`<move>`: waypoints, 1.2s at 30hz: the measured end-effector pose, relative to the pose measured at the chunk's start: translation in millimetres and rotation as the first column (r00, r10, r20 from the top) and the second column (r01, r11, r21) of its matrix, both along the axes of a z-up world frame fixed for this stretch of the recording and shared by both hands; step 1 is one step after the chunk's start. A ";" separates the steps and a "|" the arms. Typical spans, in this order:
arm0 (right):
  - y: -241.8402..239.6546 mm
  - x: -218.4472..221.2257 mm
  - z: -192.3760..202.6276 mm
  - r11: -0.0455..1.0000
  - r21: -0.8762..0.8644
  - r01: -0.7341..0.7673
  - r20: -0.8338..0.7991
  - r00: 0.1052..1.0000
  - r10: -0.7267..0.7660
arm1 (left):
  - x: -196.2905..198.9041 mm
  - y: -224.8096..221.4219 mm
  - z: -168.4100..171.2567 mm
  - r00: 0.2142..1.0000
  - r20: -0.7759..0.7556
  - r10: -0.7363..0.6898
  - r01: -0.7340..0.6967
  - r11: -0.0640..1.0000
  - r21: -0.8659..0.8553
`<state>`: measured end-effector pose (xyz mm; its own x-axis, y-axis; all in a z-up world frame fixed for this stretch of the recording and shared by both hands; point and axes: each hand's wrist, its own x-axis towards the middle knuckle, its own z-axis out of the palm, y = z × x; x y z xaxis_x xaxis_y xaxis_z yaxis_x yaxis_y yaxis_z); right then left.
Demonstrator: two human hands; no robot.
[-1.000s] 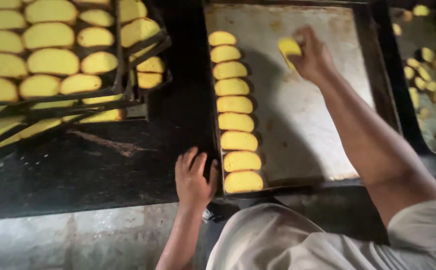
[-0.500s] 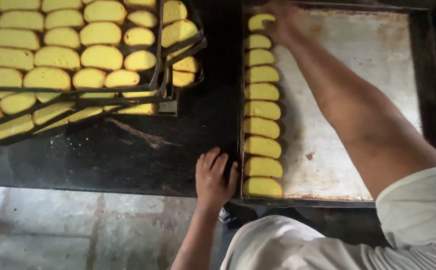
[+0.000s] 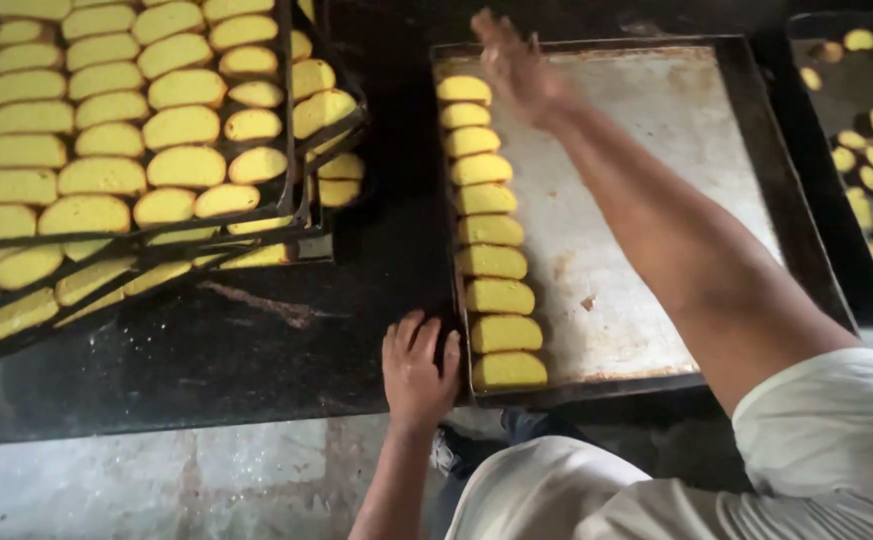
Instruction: The recorder is placing slices of bread or cake onto metal baking trays in an organized manner.
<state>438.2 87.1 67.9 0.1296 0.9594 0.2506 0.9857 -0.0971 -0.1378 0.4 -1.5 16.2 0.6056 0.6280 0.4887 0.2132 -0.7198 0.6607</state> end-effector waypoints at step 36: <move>-595.3 29.0 76.0 0.765 -0.115 0.634 -0.369 0.687 -0.625 | 67.0 13.1 6.2 0.856 -0.480 0.191 -0.096 0.972 0.215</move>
<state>467.2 -508.3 143.9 0.7861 0.6138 0.0733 0.5672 -0.6691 -0.4801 67.4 11.6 22.5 0.7062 0.6585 0.2601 0.5868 -0.7500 0.3053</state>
